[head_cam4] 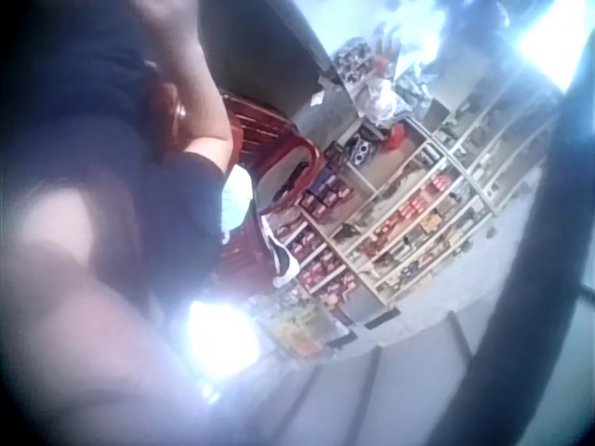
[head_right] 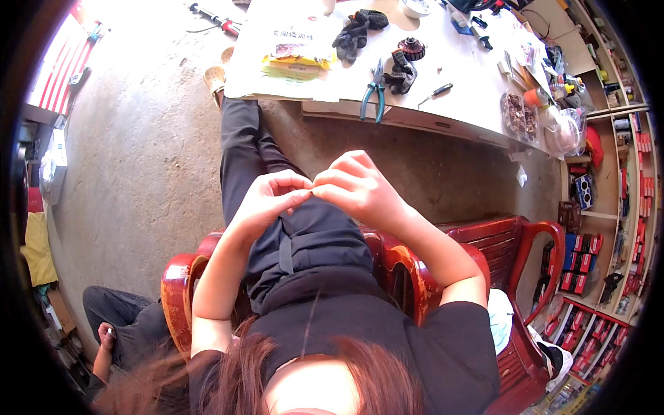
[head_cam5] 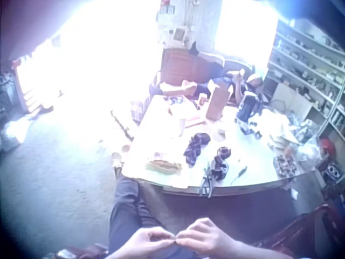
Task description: The person sits in a red chair and repeatedly handles small metallic components, threading a thin wire through them and using a screwdriver to adjust a small metal piece. The person continues to manipulate the components with both hands throughout the clip.
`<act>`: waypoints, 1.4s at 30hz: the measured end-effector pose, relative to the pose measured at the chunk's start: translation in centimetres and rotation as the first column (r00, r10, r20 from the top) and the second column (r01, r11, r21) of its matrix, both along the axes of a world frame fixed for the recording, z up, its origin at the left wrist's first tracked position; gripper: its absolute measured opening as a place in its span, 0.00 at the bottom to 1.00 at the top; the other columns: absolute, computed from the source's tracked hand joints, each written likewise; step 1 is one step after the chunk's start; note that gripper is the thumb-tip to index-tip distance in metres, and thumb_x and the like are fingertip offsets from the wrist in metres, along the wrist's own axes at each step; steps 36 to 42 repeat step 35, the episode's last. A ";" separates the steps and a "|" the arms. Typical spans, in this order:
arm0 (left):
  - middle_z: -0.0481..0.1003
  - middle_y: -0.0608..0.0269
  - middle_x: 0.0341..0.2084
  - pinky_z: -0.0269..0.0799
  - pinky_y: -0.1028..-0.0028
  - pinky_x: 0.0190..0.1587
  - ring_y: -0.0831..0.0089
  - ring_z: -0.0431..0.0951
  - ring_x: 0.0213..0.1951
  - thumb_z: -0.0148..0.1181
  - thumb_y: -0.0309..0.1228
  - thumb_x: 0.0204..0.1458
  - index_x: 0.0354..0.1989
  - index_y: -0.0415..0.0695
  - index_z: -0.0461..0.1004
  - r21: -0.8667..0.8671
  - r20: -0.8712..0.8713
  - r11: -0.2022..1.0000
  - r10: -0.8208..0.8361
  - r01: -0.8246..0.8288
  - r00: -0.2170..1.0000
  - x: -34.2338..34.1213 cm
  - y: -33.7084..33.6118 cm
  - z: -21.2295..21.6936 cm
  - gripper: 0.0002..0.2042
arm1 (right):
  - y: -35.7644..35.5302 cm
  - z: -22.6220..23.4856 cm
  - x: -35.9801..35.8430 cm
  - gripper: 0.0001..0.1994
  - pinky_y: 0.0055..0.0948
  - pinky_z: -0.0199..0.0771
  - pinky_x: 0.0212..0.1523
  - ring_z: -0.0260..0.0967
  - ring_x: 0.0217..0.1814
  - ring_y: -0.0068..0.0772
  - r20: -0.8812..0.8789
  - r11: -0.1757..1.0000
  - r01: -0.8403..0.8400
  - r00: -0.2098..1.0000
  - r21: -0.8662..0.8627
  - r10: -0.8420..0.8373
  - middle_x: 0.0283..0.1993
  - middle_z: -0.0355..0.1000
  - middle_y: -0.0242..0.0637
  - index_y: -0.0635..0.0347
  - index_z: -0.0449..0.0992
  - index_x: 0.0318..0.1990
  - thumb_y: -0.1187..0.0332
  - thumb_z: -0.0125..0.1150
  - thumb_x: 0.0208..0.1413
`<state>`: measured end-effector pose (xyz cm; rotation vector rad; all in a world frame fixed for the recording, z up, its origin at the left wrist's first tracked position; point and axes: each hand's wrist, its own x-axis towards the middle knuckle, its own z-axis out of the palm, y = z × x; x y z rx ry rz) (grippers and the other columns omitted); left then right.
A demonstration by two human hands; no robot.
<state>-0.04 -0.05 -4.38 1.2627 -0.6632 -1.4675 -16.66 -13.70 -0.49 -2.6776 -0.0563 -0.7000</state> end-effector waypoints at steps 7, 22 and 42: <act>0.75 0.71 0.30 0.63 0.84 0.33 0.84 0.66 0.29 0.65 0.31 0.51 0.40 0.39 0.77 0.151 -0.191 0.988 0.011 0.018 0.982 -0.4 0.5 -2.8 0.11 | 1.0 -2.4 -0.2 0.09 0.30 0.66 0.49 0.70 0.41 0.27 -0.044 0.999 0.000 0.999 -0.042 -0.002 0.37 0.73 0.27 0.55 0.74 0.33 0.71 0.62 0.41; 0.67 0.56 0.44 0.72 0.71 0.38 0.69 0.71 0.36 0.60 0.32 0.53 0.37 0.41 0.70 -0.853 -0.179 0.395 0.392 -0.341 0.902 -0.8 3.3 14.4 0.09 | -14.4 -13.1 6.3 0.05 0.29 0.71 0.37 0.72 0.33 0.33 -0.054 0.606 0.674 0.686 0.423 -0.725 0.32 0.75 0.40 0.62 0.78 0.36 0.72 0.63 0.51; 0.75 0.66 0.39 0.73 0.76 0.39 0.73 0.76 0.39 0.58 0.26 0.54 0.38 0.43 0.77 -0.925 -0.276 0.283 -0.040 -0.254 0.960 1.2 9.2 20.9 0.05 | -10.6 15.5 3.0 0.47 0.48 0.40 0.72 0.51 0.70 0.49 0.583 0.812 -0.526 0.753 0.254 0.306 0.70 0.54 0.43 0.66 0.53 0.67 0.38 0.59 0.50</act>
